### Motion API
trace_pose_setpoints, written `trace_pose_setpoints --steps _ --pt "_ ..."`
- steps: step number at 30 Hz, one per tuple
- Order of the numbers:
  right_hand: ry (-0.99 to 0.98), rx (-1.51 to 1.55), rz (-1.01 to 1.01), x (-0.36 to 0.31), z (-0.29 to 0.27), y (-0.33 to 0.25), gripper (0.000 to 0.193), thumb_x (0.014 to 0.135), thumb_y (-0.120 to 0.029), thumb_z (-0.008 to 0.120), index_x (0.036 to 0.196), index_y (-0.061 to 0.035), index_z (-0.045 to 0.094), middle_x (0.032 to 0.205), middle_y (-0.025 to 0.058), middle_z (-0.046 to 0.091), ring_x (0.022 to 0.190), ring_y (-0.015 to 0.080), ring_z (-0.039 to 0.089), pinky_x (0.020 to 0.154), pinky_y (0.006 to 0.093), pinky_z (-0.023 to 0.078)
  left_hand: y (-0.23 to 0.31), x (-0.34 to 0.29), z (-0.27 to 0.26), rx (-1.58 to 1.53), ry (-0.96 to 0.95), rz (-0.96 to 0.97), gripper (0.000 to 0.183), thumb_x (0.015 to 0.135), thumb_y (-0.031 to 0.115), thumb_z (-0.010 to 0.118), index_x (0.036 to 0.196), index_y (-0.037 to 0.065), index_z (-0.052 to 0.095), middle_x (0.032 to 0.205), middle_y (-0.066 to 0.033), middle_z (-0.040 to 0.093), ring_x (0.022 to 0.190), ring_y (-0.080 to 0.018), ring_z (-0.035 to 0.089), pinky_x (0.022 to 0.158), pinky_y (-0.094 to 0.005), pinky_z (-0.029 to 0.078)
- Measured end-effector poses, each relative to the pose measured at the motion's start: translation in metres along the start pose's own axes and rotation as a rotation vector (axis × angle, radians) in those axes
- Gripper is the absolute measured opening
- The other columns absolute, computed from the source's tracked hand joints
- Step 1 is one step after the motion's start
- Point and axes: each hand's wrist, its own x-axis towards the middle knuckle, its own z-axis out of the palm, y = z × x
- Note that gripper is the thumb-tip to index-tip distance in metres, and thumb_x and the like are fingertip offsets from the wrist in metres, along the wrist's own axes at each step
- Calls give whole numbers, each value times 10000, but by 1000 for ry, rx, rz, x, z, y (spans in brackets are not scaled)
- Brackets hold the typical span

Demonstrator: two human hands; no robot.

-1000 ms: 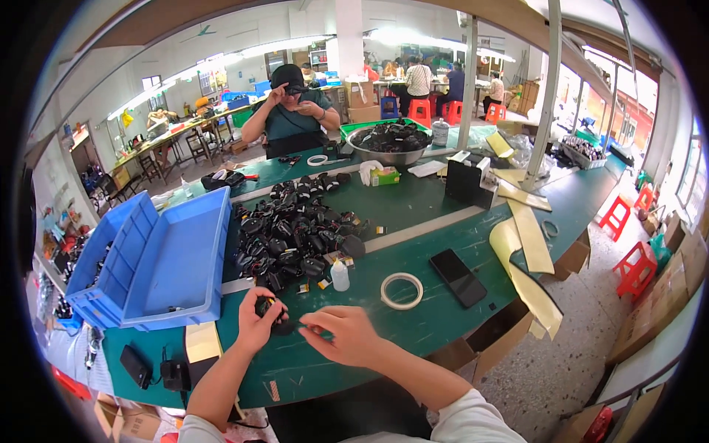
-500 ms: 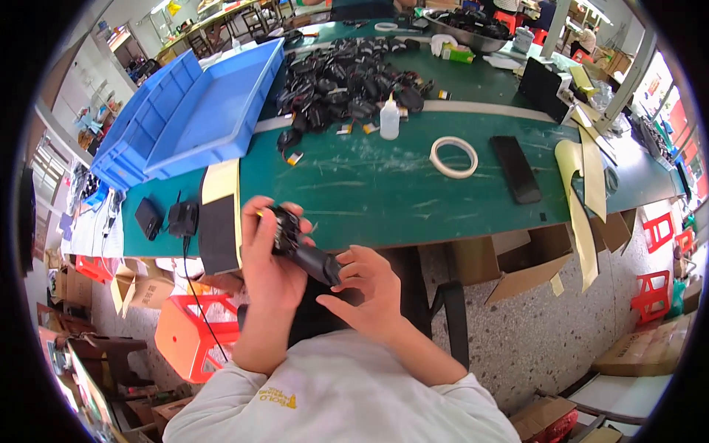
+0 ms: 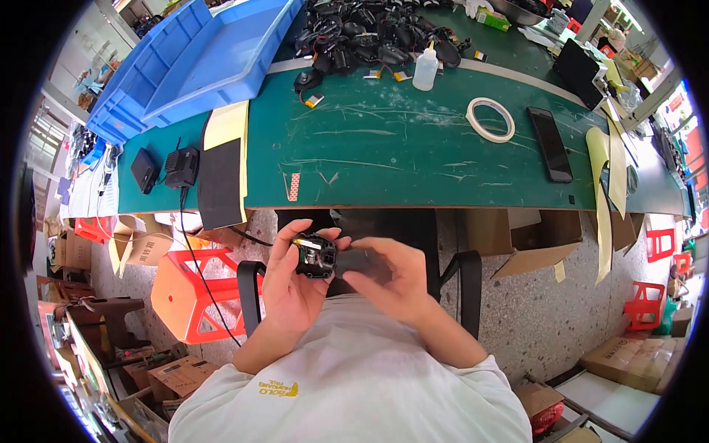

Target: The person assembles small electronic devices by installing circuit boards and batteries into plastic housings, applying adhesive with a glue bottle, and sealing the plastic housings with tape.

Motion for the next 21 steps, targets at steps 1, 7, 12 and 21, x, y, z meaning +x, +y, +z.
trace_pose_setpoints --steps 1,7,12,21 --pt "3 -2 13 2 -3 1 394 743 12 742 1111 41 603 969 88 665 887 133 630 801 265 496 3 0 -4 -5 7 -10 350 1006 166 447 1339 63 413 1304 -206 537 1181 -307 565 985 -406 467" --pt "42 361 208 8 -29 4 304 812 26 678 1104 26 593 1005 72 654 933 114 613 823 256 484 5 -10 -29 426 -131 -253 437 953 -15 471 1386 14 424 1251 -161 599 1144 -198 586 972 -327 459" --pt "-13 265 209 10 -28 2 371 789 -14 709 1131 39 576 1001 82 641 911 118 609 802 247 483 -1 -2 -23 250 -144 -417 492 887 -77 539 1365 -8 442 1198 -124 592 1077 -164 588 881 -296 491" --pt "6 -75 -64 15 -30 0 449 708 16 795 1120 7 616 867 80 631 744 130 595 635 245 474 -10 0 -24 414 -87 -465 589 862 -115 499 1403 47 333 1239 -125 506 1066 -184 563 965 -390 503"
